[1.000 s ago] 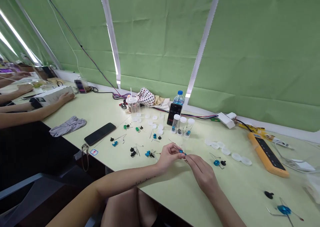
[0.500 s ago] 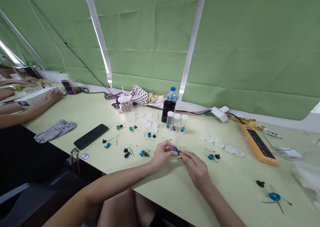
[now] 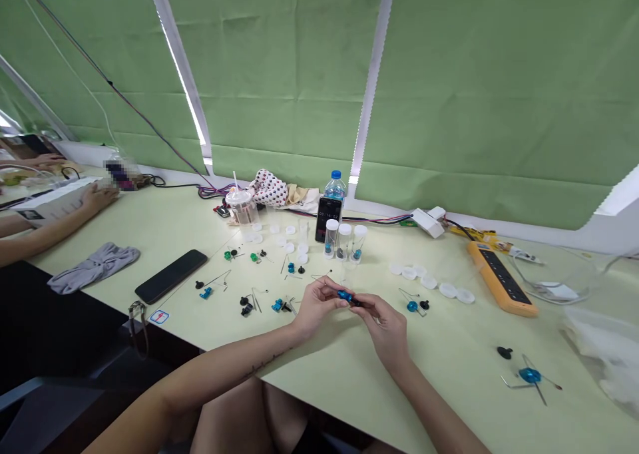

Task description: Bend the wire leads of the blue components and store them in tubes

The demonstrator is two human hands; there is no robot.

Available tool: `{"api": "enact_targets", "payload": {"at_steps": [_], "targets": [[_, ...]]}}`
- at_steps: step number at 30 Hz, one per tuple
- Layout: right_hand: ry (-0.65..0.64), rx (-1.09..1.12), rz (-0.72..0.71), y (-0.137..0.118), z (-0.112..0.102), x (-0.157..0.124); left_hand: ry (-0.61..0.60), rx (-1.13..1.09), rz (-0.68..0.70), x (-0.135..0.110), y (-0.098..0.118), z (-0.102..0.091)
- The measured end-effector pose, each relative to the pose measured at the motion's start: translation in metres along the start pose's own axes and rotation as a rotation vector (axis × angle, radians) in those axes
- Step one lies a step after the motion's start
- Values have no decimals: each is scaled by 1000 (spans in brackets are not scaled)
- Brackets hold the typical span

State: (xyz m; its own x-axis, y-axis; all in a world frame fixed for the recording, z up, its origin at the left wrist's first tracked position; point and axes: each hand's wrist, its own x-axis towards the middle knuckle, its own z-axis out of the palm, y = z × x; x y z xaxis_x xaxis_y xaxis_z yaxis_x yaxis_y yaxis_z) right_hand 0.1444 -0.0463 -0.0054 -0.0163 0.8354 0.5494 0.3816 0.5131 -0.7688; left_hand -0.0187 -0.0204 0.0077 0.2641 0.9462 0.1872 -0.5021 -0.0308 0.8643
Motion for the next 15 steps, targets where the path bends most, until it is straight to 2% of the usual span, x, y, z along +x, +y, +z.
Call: {"api": "enact_targets", "payload": {"at_steps": [4, 9, 15], "targets": [[19, 150, 45, -4, 3, 2, -16, 18, 17, -1, 2, 1], [20, 335, 262, -4, 3, 1, -14, 29, 9, -3, 4, 2], [23, 370, 326, -4, 3, 1, -14, 26, -1, -1, 1, 1]]}}
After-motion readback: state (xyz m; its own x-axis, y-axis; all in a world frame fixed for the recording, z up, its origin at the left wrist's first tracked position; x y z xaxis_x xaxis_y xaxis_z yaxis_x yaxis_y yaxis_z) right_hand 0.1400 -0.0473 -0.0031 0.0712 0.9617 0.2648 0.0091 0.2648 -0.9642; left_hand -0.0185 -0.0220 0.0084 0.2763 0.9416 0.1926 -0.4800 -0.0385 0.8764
